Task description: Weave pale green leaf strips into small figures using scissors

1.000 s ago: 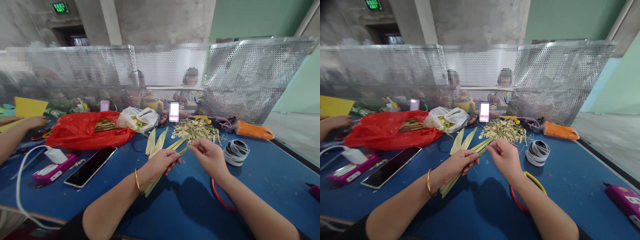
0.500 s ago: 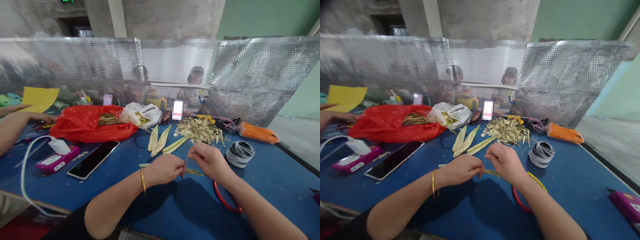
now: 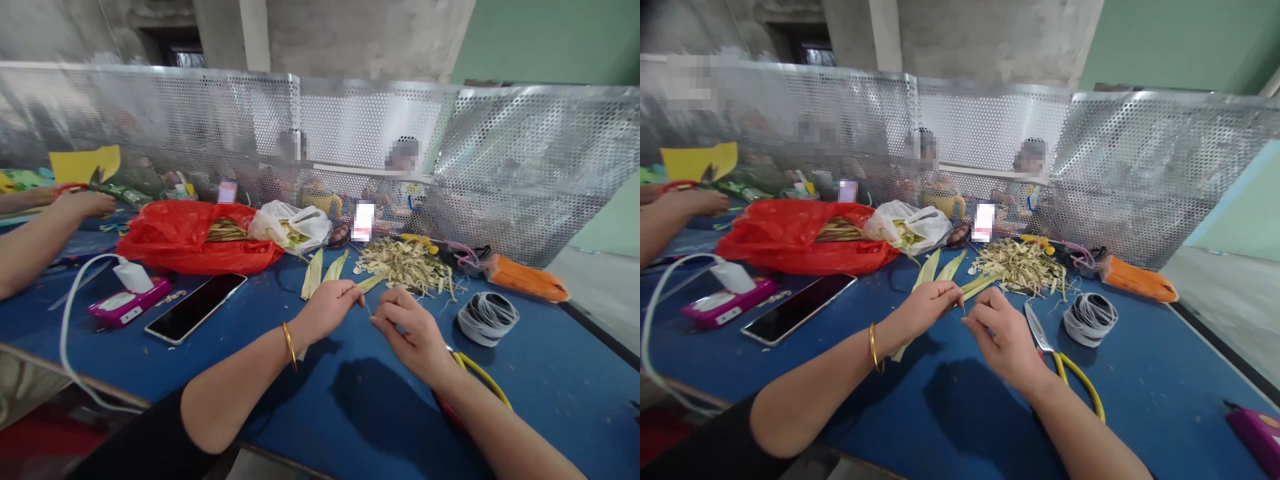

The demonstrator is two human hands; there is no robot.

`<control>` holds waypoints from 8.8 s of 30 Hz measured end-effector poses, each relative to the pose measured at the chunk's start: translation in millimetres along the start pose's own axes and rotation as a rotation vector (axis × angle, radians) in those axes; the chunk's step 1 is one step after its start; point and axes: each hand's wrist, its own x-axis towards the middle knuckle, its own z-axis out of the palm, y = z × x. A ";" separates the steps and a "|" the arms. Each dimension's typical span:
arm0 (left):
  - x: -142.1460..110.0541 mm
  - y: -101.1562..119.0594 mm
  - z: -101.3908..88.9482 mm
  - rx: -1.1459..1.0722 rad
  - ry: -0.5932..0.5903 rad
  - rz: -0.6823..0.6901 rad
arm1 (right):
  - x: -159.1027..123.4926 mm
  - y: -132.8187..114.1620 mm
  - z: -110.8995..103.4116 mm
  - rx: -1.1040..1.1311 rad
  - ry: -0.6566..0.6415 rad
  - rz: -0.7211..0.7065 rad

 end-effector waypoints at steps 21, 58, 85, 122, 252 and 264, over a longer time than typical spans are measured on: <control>-4.6 1.9 6.6 0.324 -0.076 0.113 | -6.4 -15.5 2.6 -0.055 -0.148 -0.024; -10.7 14.7 -0.9 0.141 -0.371 0.332 | 10.3 8.3 -14.2 0.948 -0.033 0.620; -11.6 19.4 -4.1 -0.268 -0.474 0.113 | 6.1 9.1 -9.7 1.115 -0.053 0.532; -14.4 10.9 -5.5 -0.608 -0.708 -0.088 | 4.6 6.3 -6.5 1.257 -0.143 0.772; -5.1 -14.3 43.5 -0.609 0.017 -0.282 | -0.8 25.9 22.9 0.690 0.130 0.948; -3.0 -17.0 44.1 -0.379 -0.014 -0.373 | -0.3 36.1 -6.4 -0.236 -0.326 0.484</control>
